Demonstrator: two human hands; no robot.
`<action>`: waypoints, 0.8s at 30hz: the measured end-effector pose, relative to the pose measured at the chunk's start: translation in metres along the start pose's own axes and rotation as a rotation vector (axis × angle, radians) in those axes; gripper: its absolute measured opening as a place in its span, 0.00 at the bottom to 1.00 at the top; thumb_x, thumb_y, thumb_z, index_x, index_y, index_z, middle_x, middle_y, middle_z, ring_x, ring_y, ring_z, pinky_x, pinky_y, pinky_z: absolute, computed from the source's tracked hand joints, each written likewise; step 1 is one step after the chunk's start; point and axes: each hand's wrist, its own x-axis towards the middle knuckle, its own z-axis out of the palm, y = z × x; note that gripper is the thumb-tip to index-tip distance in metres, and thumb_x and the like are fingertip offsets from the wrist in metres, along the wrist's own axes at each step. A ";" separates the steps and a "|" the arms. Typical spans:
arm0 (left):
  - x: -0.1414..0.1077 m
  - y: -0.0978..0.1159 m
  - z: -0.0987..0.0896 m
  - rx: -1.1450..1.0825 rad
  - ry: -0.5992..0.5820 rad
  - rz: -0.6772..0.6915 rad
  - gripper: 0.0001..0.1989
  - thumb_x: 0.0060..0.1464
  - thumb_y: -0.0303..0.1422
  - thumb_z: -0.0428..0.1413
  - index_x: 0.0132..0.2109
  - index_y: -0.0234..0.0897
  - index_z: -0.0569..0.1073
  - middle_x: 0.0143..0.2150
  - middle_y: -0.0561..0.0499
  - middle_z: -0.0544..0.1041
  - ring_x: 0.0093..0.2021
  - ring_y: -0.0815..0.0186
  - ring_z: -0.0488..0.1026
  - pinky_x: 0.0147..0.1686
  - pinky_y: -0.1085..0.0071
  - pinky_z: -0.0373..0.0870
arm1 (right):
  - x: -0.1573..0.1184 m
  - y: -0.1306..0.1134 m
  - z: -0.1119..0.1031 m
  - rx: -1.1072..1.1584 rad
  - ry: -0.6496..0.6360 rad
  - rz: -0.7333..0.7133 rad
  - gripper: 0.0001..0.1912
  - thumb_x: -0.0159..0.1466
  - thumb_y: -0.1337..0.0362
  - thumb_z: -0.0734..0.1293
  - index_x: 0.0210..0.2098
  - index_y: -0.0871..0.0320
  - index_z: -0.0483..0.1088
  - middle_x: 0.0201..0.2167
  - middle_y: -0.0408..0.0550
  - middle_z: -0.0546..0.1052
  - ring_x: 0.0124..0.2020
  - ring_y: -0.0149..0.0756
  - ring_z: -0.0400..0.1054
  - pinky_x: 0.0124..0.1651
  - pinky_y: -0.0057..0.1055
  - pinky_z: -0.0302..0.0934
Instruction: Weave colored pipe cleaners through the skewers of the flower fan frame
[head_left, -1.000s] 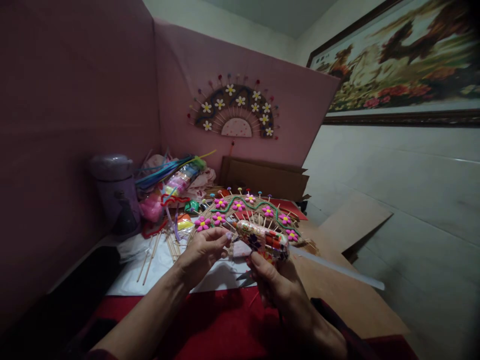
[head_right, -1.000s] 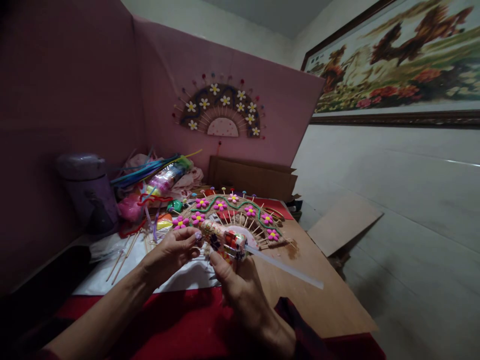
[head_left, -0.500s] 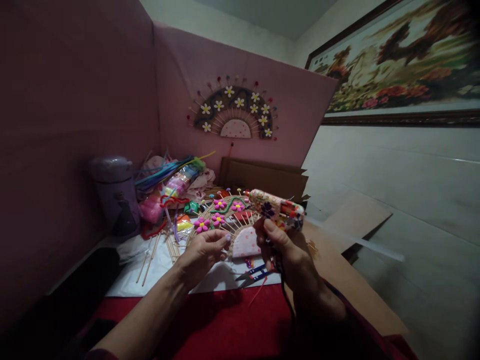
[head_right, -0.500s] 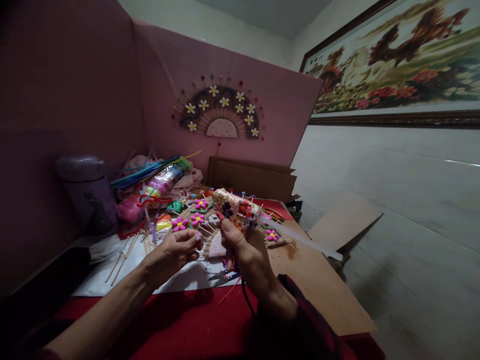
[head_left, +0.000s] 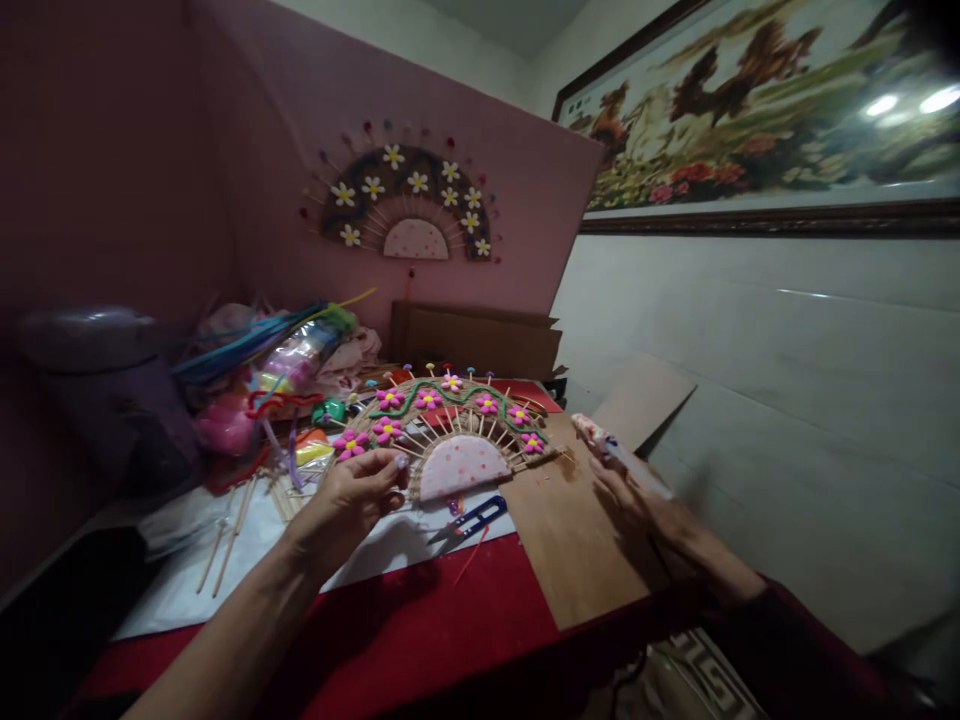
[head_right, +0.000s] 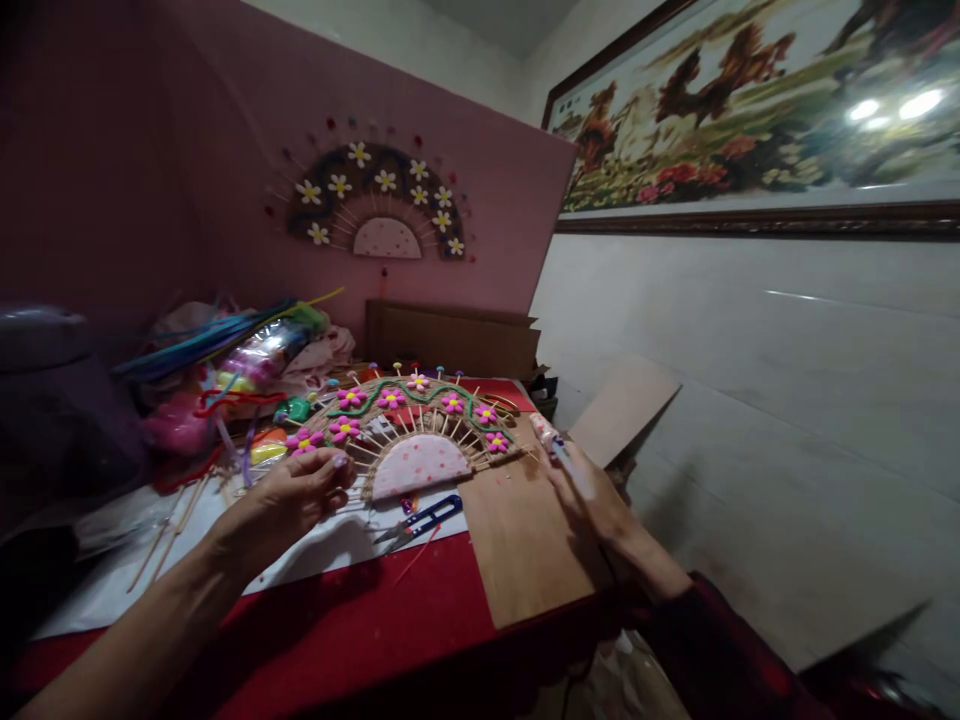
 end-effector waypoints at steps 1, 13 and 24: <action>0.001 0.001 0.000 0.002 0.001 -0.003 0.09 0.41 0.32 0.63 0.29 0.32 0.73 0.27 0.52 0.68 0.26 0.75 0.63 0.25 0.79 0.60 | -0.001 0.012 -0.003 -0.075 -0.071 0.042 0.15 0.59 0.54 0.60 0.39 0.56 0.68 0.31 0.48 0.75 0.32 0.39 0.70 0.33 0.31 0.62; -0.001 0.006 -0.001 -0.016 0.040 -0.003 0.11 0.38 0.32 0.65 0.29 0.32 0.73 0.27 0.51 0.69 0.25 0.74 0.63 0.23 0.80 0.62 | 0.006 0.070 0.015 -0.395 -0.257 0.121 0.23 0.59 0.56 0.59 0.51 0.58 0.63 0.49 0.54 0.69 0.50 0.44 0.63 0.49 0.37 0.56; -0.002 0.012 -0.005 -0.045 0.016 0.076 0.07 0.43 0.30 0.62 0.30 0.32 0.73 0.27 0.53 0.68 0.24 0.76 0.63 0.21 0.80 0.61 | -0.001 -0.028 0.006 -0.670 -0.104 -0.226 0.17 0.61 0.58 0.60 0.46 0.59 0.68 0.39 0.55 0.72 0.42 0.44 0.66 0.43 0.37 0.58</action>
